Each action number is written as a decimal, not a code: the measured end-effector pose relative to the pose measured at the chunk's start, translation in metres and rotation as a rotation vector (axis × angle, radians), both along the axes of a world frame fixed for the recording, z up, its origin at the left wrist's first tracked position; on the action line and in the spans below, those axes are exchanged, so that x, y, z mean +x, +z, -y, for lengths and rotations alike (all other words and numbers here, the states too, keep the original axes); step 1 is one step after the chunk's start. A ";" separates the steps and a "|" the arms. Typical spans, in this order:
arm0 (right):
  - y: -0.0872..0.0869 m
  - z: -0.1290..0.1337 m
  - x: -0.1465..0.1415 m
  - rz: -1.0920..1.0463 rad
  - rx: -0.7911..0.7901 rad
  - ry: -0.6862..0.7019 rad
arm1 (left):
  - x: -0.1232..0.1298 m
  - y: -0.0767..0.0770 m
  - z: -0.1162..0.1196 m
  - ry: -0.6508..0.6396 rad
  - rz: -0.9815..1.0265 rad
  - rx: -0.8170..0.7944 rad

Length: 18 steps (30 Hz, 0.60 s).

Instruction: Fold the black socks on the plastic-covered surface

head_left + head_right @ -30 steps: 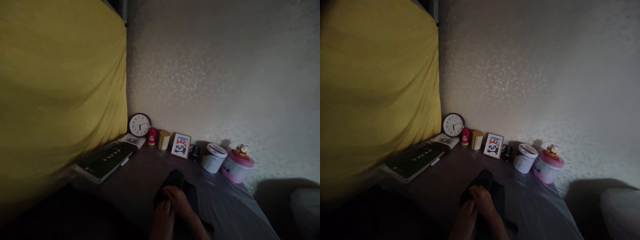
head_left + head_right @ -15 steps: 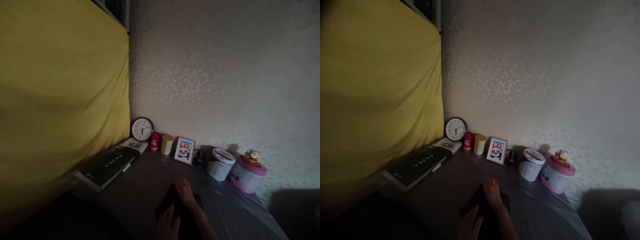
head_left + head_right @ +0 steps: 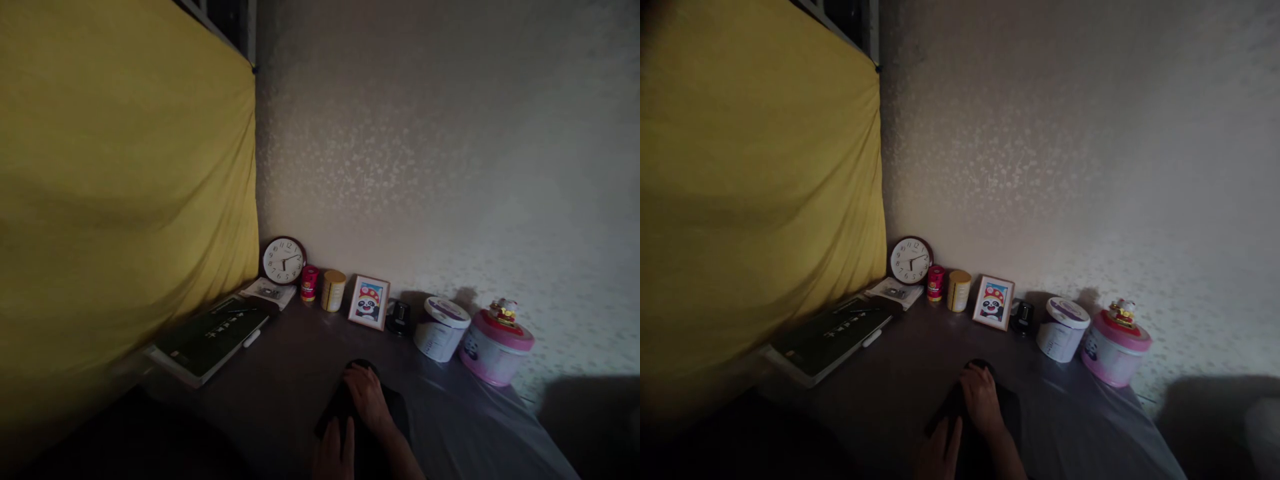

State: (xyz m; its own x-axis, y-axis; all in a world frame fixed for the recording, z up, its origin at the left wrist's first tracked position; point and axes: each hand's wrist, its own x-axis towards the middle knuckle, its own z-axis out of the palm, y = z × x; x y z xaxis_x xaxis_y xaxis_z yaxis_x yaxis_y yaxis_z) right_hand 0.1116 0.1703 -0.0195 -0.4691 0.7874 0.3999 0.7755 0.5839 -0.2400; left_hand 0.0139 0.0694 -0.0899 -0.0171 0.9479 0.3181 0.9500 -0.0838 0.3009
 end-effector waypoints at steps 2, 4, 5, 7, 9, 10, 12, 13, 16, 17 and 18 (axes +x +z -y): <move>-0.001 -0.019 0.008 0.023 0.048 -0.112 | 0.000 0.005 0.000 0.004 0.031 -0.084; -0.003 -0.035 0.020 0.046 0.079 -0.244 | 0.000 0.010 0.000 0.002 0.057 -0.170; -0.005 -0.039 0.029 0.052 0.089 -0.304 | 0.000 0.013 0.000 -0.004 0.068 -0.206; -0.014 -0.037 0.051 0.032 0.101 -0.412 | -0.001 0.018 0.001 -0.034 0.087 -0.255; -0.025 -0.022 0.077 -0.057 0.083 -0.556 | -0.004 0.024 0.003 -0.077 0.104 -0.283; -0.031 -0.012 0.091 -0.095 0.069 -0.590 | -0.005 0.028 0.003 -0.095 0.108 -0.296; -0.040 0.011 0.112 -0.131 0.065 -0.584 | -0.009 0.035 0.006 -0.122 0.110 -0.327; -0.042 0.022 0.119 -0.174 0.045 -0.583 | -0.011 0.039 0.009 -0.137 0.108 -0.344; -0.041 0.045 0.123 -0.364 -0.156 -0.621 | -0.018 0.052 0.018 -0.228 0.112 -0.367; -0.038 0.049 0.121 -0.419 -0.234 -0.627 | -0.020 0.056 0.021 -0.258 0.124 -0.360; -0.035 0.052 0.117 -0.462 -0.302 -0.629 | -0.022 0.060 0.024 -0.267 0.139 -0.352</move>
State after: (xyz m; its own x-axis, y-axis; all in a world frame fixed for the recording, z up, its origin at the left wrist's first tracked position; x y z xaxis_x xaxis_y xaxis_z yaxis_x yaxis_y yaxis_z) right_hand 0.2285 0.1186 -0.0546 0.2530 0.9517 0.1739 0.7203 -0.0653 -0.6906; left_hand -0.0076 0.0449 -0.0304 0.2225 0.9749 -0.0114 0.8575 -0.1901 0.4781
